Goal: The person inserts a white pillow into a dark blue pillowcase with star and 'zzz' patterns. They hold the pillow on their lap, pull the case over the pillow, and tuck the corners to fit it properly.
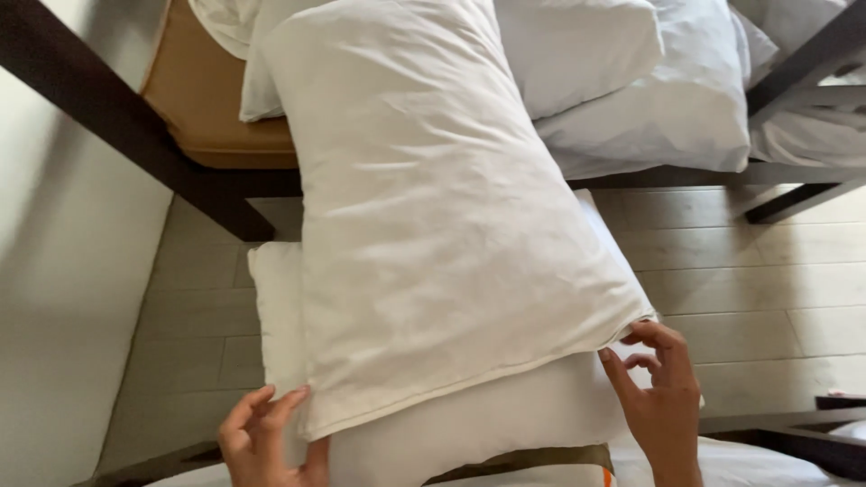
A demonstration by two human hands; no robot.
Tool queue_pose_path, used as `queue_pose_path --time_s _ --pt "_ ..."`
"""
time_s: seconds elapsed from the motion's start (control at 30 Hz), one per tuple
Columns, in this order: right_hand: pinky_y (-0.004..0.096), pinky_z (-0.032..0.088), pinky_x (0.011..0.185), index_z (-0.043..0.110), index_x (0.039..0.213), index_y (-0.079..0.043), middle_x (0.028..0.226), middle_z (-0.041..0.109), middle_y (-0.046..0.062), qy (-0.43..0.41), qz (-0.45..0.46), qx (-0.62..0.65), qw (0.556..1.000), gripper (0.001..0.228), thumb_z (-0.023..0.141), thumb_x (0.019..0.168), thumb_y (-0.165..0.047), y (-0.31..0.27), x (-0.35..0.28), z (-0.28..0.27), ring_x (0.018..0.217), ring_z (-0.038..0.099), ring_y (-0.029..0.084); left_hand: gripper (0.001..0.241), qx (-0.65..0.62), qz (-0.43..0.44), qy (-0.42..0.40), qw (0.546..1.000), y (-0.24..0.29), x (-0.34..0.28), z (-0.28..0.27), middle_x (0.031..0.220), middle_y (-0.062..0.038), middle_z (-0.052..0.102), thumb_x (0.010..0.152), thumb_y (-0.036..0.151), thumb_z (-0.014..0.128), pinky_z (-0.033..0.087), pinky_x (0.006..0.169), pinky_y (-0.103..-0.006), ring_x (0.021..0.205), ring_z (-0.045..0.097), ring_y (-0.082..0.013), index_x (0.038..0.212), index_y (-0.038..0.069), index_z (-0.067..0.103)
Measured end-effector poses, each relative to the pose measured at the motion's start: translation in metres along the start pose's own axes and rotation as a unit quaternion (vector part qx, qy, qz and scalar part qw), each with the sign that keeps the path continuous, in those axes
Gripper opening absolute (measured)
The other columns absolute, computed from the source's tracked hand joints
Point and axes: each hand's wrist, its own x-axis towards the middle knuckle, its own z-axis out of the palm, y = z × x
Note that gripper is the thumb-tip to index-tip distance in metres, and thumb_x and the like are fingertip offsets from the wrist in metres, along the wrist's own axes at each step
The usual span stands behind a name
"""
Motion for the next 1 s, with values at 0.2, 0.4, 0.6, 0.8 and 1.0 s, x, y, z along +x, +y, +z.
queue_pose_path --time_s 0.2,0.4,0.6,0.8,1.0 --pt "0.034 0.059 0.080 0.049 0.131 0.005 0.122 0.059 0.018 0.023 0.042 0.104 0.993 0.048 0.068 0.088 0.010 -0.009 0.019 0.008 0.109 0.060 0.024 0.036 -0.534 -0.360 -0.012 0.765 -0.029 -0.017 0.011 0.129 -0.027 0.061 0.082 -0.025 0.057 0.062 0.097 -0.0595 0.119 0.066 -0.0425 0.116 -0.013 0.059" --pt "0.032 0.059 0.071 0.053 0.129 0.006 0.112 0.058 0.018 0.025 0.050 0.157 0.986 0.039 0.065 0.093 0.009 -0.018 0.035 0.006 0.102 0.059 0.021 0.038 -0.623 -0.436 -0.014 0.649 0.016 0.016 -0.004 0.124 -0.039 0.060 0.098 -0.009 0.040 0.051 0.095 -0.0591 0.109 0.060 -0.0476 0.132 -0.020 0.051" --pt "0.030 0.054 0.077 0.063 0.112 0.005 0.117 0.058 0.011 0.037 -0.016 0.071 0.997 0.013 0.064 0.104 -0.005 -0.013 0.041 0.008 0.082 0.058 0.019 0.036 -0.682 -0.430 -0.002 0.592 0.051 0.051 -0.014 0.121 -0.028 0.057 0.103 0.004 0.038 0.042 0.099 -0.0505 0.111 0.053 -0.0336 0.129 -0.016 0.052" --pt "0.037 0.054 0.107 0.050 0.112 -0.002 0.108 0.059 0.013 -0.019 0.122 0.204 0.971 0.016 0.045 0.111 -0.017 0.005 0.058 0.002 0.101 0.061 0.021 0.032 -0.680 -0.375 -0.104 0.622 0.033 0.064 -0.004 0.098 -0.023 0.062 0.098 0.007 0.040 0.039 0.079 -0.0384 0.087 0.049 -0.0244 0.104 -0.016 0.061" --pt "0.028 0.047 0.092 0.056 0.133 0.004 0.120 0.064 0.012 -0.112 0.235 0.538 0.802 0.033 0.046 0.110 -0.017 0.024 0.088 0.008 0.103 0.060 0.014 0.026 -0.619 -0.359 -0.120 0.688 0.014 0.089 0.008 0.085 -0.020 0.068 0.089 0.014 0.058 0.042 0.062 -0.0311 0.069 0.055 -0.0213 0.093 -0.010 0.067"
